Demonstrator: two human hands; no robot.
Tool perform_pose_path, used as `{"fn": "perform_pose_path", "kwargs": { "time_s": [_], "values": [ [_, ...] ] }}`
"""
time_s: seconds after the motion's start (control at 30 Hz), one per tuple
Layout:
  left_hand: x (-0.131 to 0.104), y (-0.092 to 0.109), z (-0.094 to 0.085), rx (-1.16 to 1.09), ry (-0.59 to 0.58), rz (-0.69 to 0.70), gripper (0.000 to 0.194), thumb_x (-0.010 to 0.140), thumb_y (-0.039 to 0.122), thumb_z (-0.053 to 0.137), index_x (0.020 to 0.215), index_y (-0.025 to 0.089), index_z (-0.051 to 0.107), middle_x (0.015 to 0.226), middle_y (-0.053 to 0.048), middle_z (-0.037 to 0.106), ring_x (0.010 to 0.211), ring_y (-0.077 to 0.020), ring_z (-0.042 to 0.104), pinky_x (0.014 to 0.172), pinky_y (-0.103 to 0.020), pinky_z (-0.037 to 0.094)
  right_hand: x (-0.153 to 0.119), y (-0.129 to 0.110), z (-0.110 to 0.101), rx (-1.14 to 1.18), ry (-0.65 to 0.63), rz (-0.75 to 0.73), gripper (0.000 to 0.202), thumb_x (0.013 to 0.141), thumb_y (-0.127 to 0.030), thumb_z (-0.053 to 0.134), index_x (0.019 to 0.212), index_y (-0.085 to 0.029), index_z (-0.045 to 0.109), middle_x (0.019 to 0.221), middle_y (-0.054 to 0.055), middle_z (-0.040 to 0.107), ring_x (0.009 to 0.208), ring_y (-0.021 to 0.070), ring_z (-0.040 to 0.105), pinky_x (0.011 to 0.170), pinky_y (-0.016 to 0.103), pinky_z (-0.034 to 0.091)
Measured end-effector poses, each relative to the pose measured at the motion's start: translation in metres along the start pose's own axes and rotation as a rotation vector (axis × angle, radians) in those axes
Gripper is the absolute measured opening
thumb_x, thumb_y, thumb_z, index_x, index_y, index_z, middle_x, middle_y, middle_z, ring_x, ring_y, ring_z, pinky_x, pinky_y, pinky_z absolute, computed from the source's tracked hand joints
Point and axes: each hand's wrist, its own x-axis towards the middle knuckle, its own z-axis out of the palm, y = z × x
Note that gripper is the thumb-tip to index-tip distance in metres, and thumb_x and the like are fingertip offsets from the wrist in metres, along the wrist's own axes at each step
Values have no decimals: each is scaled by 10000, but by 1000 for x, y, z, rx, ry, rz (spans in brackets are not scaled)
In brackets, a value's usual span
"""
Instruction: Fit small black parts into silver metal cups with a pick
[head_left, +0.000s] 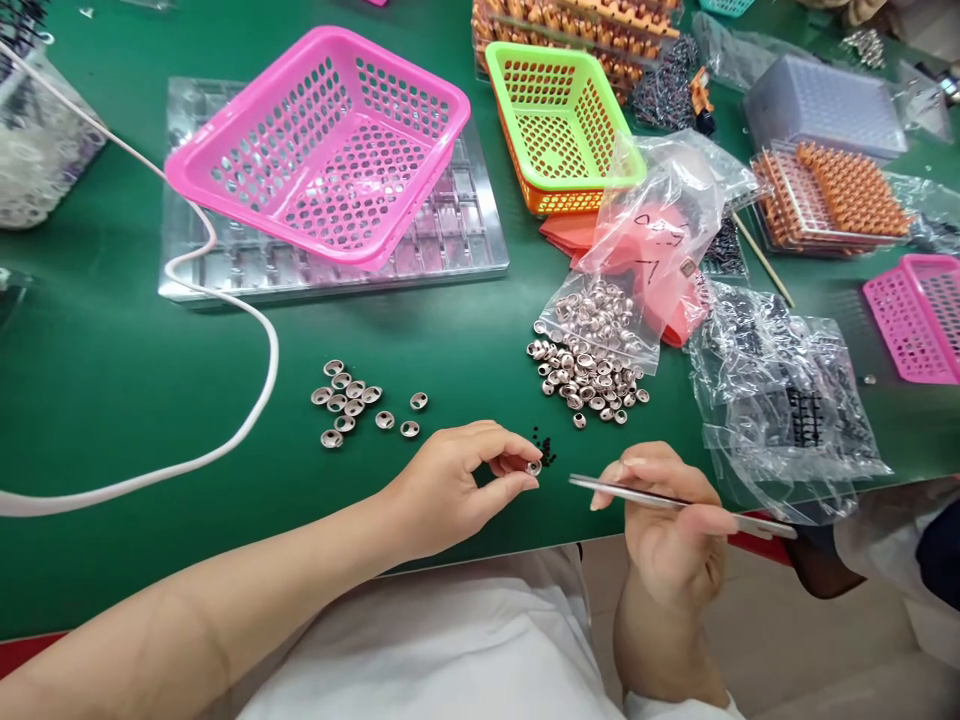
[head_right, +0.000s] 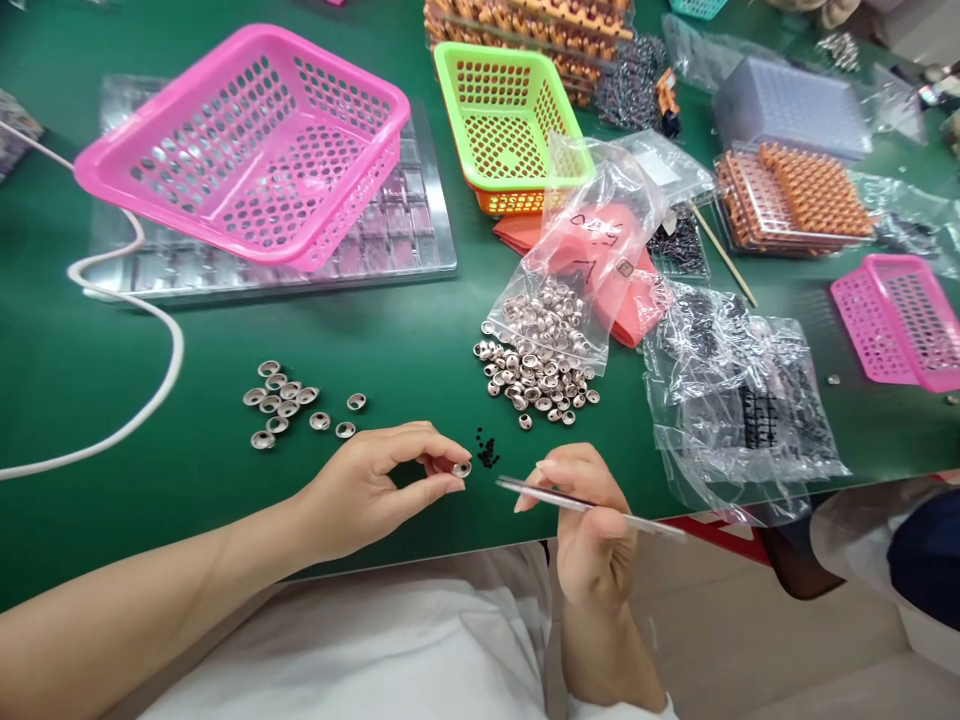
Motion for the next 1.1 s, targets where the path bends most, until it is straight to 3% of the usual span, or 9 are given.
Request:
{"fn": "perform_pose_path", "kwargs": {
  "time_s": [0.1,0.2,0.33,0.5,1.1],
  "values": [
    [0,0,0,14,4,-9,92,857,124,712,942,137,744,827,-37,747,732,-123,697,712,-206,573,-4,-4,-1,-46,-3,0,339,1038,-404,419,1096,-214,692,889,82,665,828,233,663,579,405,628],
    [0,0,-1,22,16,4,94,853,120,717,944,129,740,823,-40,742,734,-127,695,713,-214,573,-8,-7,-5,-74,-92,35,160,967,-219,590,1101,-215,678,1015,79,673,897,227,710,704,430,676],
    [-1,0,-1,37,31,46,110,847,108,725,956,114,733,818,-43,741,733,-124,691,712,-207,571,-12,-11,-3,-125,-159,45,311,881,-25,639,1119,-225,654,1031,59,698,922,211,730,728,384,677],
    [-2,-2,1,57,46,83,100,847,102,727,947,114,725,812,-39,740,737,-124,684,707,-207,566,-13,-14,0,-239,-179,26,314,858,-19,669,1084,-238,653,1017,44,728,922,203,733,737,354,656],
    [-2,-4,2,63,42,103,108,846,91,722,950,120,718,797,-26,729,728,-122,681,697,-209,561,-13,-12,-2,-280,-246,-60,370,857,2,656,1142,-234,653,1042,59,727,936,194,734,734,324,658]
  ]
}}
